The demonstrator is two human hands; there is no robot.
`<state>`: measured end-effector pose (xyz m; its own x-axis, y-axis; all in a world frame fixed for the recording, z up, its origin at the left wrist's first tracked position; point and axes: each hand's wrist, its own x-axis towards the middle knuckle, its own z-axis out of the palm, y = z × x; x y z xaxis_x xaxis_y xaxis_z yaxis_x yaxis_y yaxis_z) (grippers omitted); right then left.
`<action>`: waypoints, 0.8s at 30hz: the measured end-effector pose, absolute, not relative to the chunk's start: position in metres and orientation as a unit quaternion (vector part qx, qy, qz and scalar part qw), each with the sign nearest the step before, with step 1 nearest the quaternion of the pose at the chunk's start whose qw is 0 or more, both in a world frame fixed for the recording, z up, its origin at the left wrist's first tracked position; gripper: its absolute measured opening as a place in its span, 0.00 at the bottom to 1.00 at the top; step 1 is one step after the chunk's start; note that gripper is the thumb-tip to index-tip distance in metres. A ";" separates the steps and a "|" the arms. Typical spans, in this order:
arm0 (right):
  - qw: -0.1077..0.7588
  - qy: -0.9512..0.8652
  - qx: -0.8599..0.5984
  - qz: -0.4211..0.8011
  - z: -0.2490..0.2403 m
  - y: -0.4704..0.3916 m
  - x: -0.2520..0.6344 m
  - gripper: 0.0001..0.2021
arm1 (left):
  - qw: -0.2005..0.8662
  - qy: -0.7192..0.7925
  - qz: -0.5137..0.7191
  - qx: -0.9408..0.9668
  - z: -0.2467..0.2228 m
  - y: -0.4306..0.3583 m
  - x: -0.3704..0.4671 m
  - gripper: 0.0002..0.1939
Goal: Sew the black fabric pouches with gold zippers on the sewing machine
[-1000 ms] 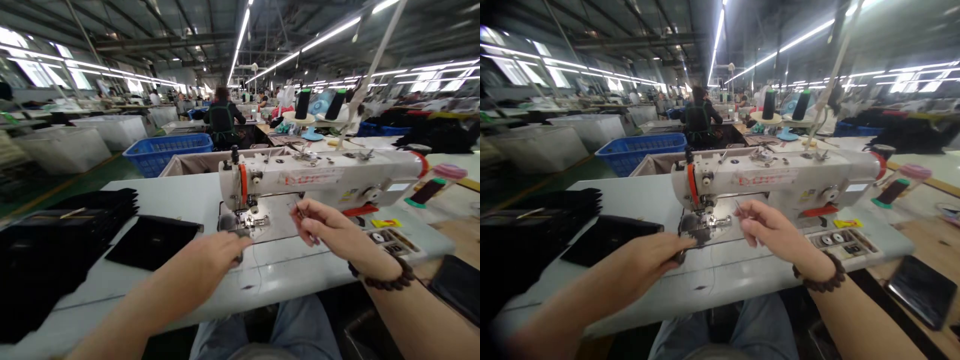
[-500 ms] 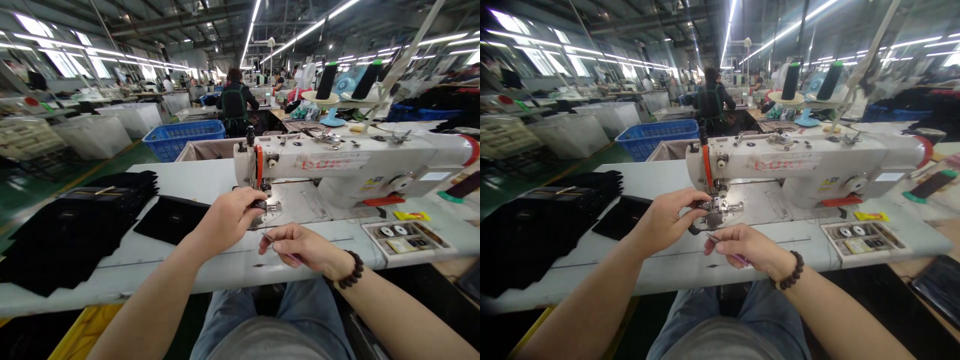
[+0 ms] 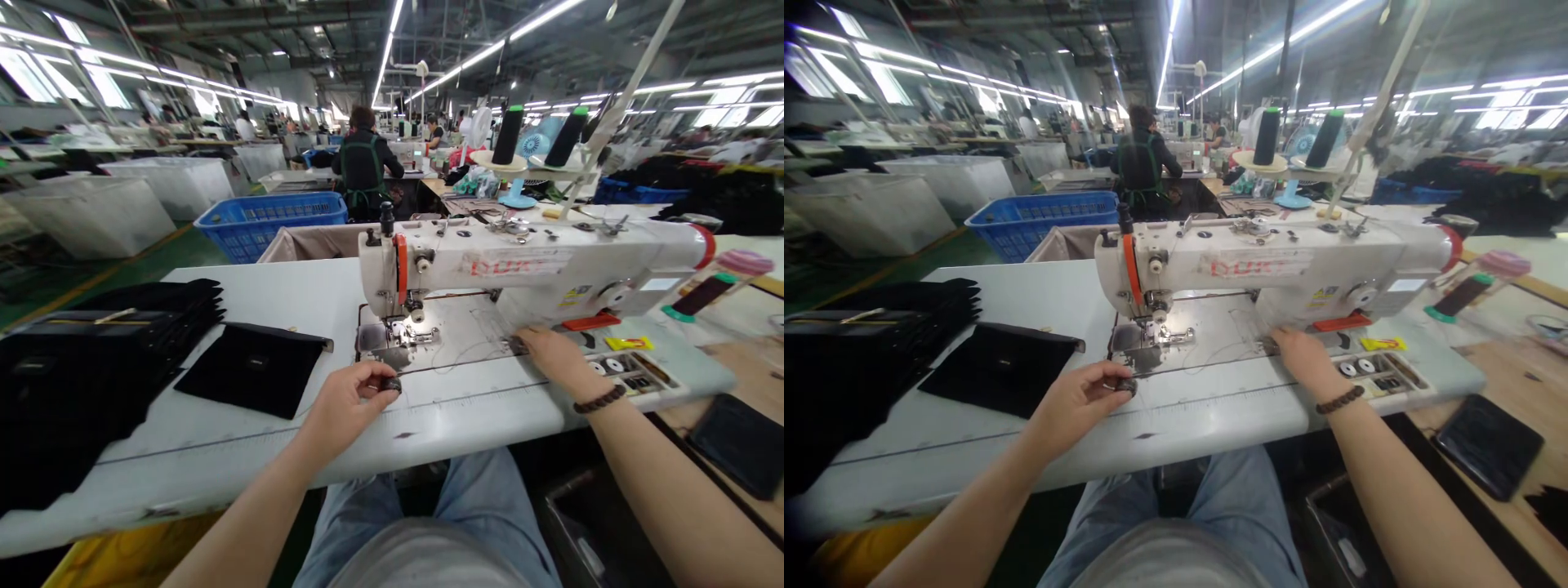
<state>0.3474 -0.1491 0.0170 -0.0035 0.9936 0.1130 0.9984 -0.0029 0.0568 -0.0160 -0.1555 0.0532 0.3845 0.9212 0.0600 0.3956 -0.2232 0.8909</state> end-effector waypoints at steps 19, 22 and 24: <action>0.389 -0.736 -0.473 0.290 0.058 -0.178 0.164 0.04 | 0.670 0.375 0.435 0.470 0.030 -0.171 -0.013 0.16; 0.395 -0.748 -0.468 0.255 0.059 -0.179 0.160 0.04 | 0.763 0.332 0.417 0.366 0.026 -0.175 -0.013 0.23; 0.394 -0.761 -0.459 0.232 0.060 -0.181 0.158 0.05 | 0.804 0.301 0.398 0.324 0.026 -0.179 -0.014 0.23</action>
